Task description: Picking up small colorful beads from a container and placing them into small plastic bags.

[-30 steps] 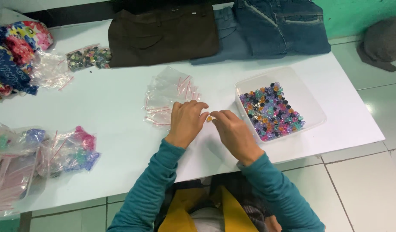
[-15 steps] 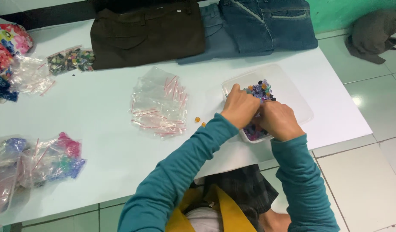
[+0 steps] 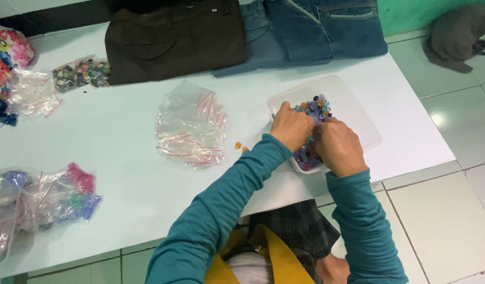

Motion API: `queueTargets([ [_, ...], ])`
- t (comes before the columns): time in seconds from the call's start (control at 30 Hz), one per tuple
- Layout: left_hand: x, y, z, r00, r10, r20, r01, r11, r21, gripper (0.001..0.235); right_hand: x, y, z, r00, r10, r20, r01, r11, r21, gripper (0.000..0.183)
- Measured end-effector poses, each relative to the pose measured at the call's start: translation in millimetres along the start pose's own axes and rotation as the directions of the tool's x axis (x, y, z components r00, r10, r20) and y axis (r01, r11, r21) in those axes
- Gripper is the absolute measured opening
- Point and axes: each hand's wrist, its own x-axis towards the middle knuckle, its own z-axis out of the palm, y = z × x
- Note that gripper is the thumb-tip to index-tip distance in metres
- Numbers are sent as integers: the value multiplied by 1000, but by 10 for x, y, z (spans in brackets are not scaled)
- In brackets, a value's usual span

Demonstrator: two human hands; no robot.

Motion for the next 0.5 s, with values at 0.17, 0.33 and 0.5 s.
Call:
queueTargets([
  [0.17, -45, 13, -40, 999, 39, -11, -39, 999, 23, 19, 71, 93, 148, 998, 15, -59, -9, 995, 95, 21],
  [0.33, -41, 25, 48, 991, 98, -88, -92, 993, 69, 20, 85, 145, 251, 992, 33, -120, -13, 986, 164, 20],
  [0.5, -2, -15, 1, 973, 120, -198, -120, 993, 11, 13, 89, 177, 281, 984, 41, -173, 2, 970, 241, 20],
])
